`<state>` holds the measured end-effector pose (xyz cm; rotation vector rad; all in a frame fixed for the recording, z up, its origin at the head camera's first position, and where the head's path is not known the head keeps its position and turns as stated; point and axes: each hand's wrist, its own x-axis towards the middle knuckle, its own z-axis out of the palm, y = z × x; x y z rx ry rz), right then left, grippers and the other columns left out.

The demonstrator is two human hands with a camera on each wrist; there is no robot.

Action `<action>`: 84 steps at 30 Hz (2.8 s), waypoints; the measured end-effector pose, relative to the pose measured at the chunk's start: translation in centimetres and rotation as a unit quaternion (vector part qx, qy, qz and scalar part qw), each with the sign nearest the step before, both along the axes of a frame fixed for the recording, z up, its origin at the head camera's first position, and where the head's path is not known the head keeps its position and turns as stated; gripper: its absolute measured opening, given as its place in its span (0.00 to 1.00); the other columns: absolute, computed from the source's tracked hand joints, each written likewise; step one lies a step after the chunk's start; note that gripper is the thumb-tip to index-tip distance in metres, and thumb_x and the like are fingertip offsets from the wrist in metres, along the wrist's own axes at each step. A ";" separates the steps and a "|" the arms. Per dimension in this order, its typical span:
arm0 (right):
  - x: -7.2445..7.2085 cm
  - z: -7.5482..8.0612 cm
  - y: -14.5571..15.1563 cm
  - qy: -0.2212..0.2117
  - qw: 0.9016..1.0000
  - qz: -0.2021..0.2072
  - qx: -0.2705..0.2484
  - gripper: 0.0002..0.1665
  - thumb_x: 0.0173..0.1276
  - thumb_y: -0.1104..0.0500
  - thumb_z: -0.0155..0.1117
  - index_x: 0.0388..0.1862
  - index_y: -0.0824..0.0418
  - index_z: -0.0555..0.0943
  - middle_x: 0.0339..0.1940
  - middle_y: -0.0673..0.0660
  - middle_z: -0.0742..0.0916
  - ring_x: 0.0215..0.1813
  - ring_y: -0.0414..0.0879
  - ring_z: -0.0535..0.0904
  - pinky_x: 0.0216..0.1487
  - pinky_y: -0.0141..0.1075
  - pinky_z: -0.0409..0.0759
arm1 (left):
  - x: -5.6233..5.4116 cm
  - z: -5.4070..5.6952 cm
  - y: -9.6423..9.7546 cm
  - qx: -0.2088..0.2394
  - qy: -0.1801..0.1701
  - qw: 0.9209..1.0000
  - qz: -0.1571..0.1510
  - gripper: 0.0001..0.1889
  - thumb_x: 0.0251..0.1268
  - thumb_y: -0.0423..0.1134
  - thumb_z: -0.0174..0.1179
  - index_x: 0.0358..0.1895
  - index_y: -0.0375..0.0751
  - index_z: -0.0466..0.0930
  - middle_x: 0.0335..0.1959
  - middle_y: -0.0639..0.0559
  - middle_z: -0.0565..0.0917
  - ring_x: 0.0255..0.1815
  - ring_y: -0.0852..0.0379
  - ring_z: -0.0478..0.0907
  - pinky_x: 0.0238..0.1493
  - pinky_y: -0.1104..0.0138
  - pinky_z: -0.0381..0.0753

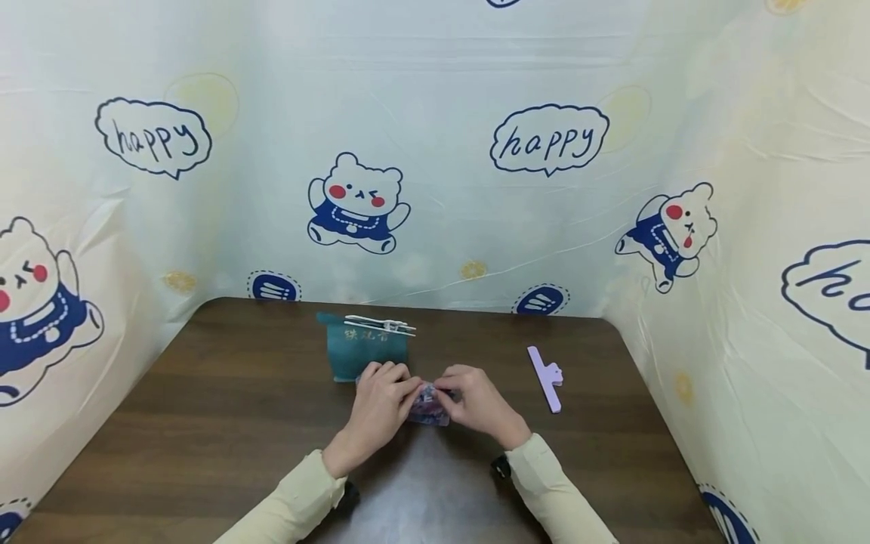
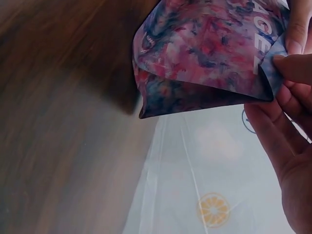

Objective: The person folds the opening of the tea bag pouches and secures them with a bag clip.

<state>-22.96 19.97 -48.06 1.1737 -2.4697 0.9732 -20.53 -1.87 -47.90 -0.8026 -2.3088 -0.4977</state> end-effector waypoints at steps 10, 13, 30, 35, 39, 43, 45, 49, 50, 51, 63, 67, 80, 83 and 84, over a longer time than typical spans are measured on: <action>-0.6 0.3 -0.1 -0.054 0.998 0.017 -0.015 0.05 0.66 0.62 0.73 0.40 0.55 0.89 0.36 0.45 0.85 0.36 0.37 0.80 0.40 0.37 0.86 | -0.1 0.1 0.1 -0.020 0.000 1.000 0.005 0.07 0.66 0.43 0.70 0.39 0.46 0.93 0.29 0.55 0.81 0.31 0.56 0.73 0.39 0.62 0.66; -0.9 0.2 -0.1 -0.052 0.998 0.031 -0.016 0.05 0.68 0.63 0.71 0.41 0.56 0.89 0.36 0.46 0.85 0.36 0.36 0.79 0.40 0.37 0.85 | -0.2 0.0 0.2 -0.020 -0.001 1.000 0.005 0.06 0.66 0.43 0.70 0.39 0.47 0.93 0.29 0.56 0.81 0.31 0.56 0.73 0.39 0.62 0.66; -0.7 1.8 0.4 -0.114 0.992 0.019 0.043 0.10 0.71 0.64 0.68 0.48 0.55 0.90 0.38 0.48 0.85 0.37 0.36 0.79 0.42 0.36 0.84 | -0.8 0.3 0.6 -0.002 -0.006 1.000 -0.007 0.05 0.64 0.40 0.71 0.36 0.44 0.93 0.28 0.54 0.81 0.32 0.55 0.74 0.42 0.58 0.68; -0.8 2.0 0.5 -0.103 0.993 0.038 0.052 0.13 0.70 0.68 0.67 0.50 0.58 0.89 0.37 0.52 0.86 0.36 0.36 0.78 0.43 0.33 0.83 | -0.6 0.2 0.5 0.000 -0.007 1.000 -0.002 0.06 0.64 0.42 0.71 0.37 0.45 0.93 0.28 0.55 0.81 0.31 0.55 0.74 0.41 0.59 0.68; -0.6 1.8 0.4 -0.084 0.995 0.038 0.046 0.14 0.67 0.71 0.68 0.48 0.58 0.90 0.35 0.51 0.86 0.34 0.36 0.77 0.40 0.33 0.83 | -0.5 0.0 0.4 0.012 -0.003 1.000 -0.004 0.06 0.62 0.44 0.72 0.35 0.47 0.93 0.27 0.57 0.80 0.30 0.57 0.74 0.39 0.60 0.67; -0.5 1.4 0.4 -0.080 0.996 0.038 0.032 0.13 0.68 0.71 0.67 0.47 0.58 0.90 0.35 0.51 0.86 0.34 0.35 0.78 0.39 0.33 0.83 | -0.7 -0.3 0.3 0.017 -0.003 1.000 -0.010 0.07 0.63 0.45 0.72 0.36 0.47 0.93 0.27 0.57 0.81 0.30 0.57 0.74 0.40 0.60 0.67; -0.4 1.3 0.5 -0.089 0.995 0.034 0.028 0.11 0.70 0.68 0.67 0.47 0.57 0.90 0.36 0.50 0.87 0.36 0.35 0.80 0.41 0.34 0.84 | -0.7 -0.4 0.3 0.017 -0.003 1.000 -0.012 0.07 0.63 0.45 0.73 0.36 0.46 0.93 0.27 0.56 0.81 0.31 0.57 0.75 0.41 0.59 0.67; -0.2 1.1 0.7 -0.118 0.993 0.011 0.027 0.09 0.70 0.63 0.69 0.47 0.54 0.90 0.39 0.46 0.87 0.39 0.34 0.82 0.45 0.37 0.86 | -0.7 -0.7 0.3 0.023 0.001 1.000 -0.015 0.06 0.62 0.43 0.73 0.36 0.45 0.93 0.27 0.56 0.81 0.31 0.57 0.75 0.43 0.58 0.68; -0.2 1.1 0.8 -0.125 0.992 0.005 0.026 0.09 0.70 0.62 0.70 0.46 0.53 0.90 0.39 0.45 0.87 0.39 0.35 0.82 0.45 0.38 0.86 | -0.7 -0.7 0.3 0.024 0.001 1.000 -0.016 0.06 0.62 0.43 0.73 0.36 0.45 0.93 0.27 0.56 0.81 0.31 0.57 0.75 0.43 0.58 0.68; -0.2 1.1 0.9 -0.130 0.991 0.002 0.026 0.09 0.69 0.63 0.70 0.46 0.53 0.90 0.39 0.44 0.87 0.39 0.35 0.82 0.45 0.39 0.86 | -0.7 -0.7 0.3 0.025 0.001 1.000 -0.017 0.06 0.62 0.43 0.73 0.36 0.45 0.93 0.27 0.56 0.81 0.31 0.57 0.75 0.43 0.58 0.68; 0.3 1.5 0.8 -0.099 0.994 0.010 0.053 0.14 0.68 0.69 0.68 0.49 0.57 0.90 0.32 0.46 0.80 0.34 0.37 0.75 0.37 0.32 0.80 | -0.5 -1.0 0.0 0.028 0.015 0.999 -0.017 0.07 0.64 0.45 0.72 0.37 0.46 0.93 0.28 0.56 0.80 0.31 0.56 0.73 0.41 0.61 0.67; 0.3 1.5 0.9 -0.098 0.994 0.001 0.047 0.14 0.67 0.68 0.70 0.48 0.56 0.91 0.32 0.43 0.80 0.33 0.36 0.75 0.35 0.33 0.80 | -0.5 -0.8 0.1 0.034 0.005 0.999 -0.014 0.08 0.63 0.46 0.72 0.38 0.47 0.93 0.27 0.56 0.80 0.30 0.57 0.71 0.40 0.62 0.66; -0.4 1.3 0.3 -0.089 0.995 0.022 0.028 0.07 0.69 0.63 0.71 0.42 0.55 0.92 0.29 0.42 0.82 0.28 0.34 0.73 0.30 0.34 0.78 | -0.1 -0.6 0.2 0.032 -0.018 0.999 -0.001 0.06 0.65 0.45 0.71 0.36 0.49 0.93 0.26 0.58 0.80 0.30 0.58 0.72 0.41 0.61 0.67; -0.5 0.8 0.3 -0.075 0.997 0.026 0.026 0.06 0.68 0.63 0.71 0.40 0.54 0.92 0.26 0.41 0.80 0.26 0.35 0.71 0.27 0.33 0.75 | 0.0 -0.7 0.2 0.034 -0.017 0.999 -0.003 0.05 0.64 0.44 0.71 0.35 0.49 0.93 0.26 0.59 0.79 0.29 0.58 0.72 0.40 0.61 0.67; -0.5 0.6 0.3 -0.072 0.997 0.028 0.023 0.06 0.68 0.63 0.71 0.40 0.54 0.92 0.26 0.41 0.79 0.26 0.36 0.72 0.27 0.33 0.75 | 0.0 -0.8 0.2 0.036 -0.017 0.999 -0.004 0.05 0.64 0.44 0.72 0.35 0.49 0.93 0.26 0.59 0.79 0.28 0.58 0.72 0.40 0.61 0.67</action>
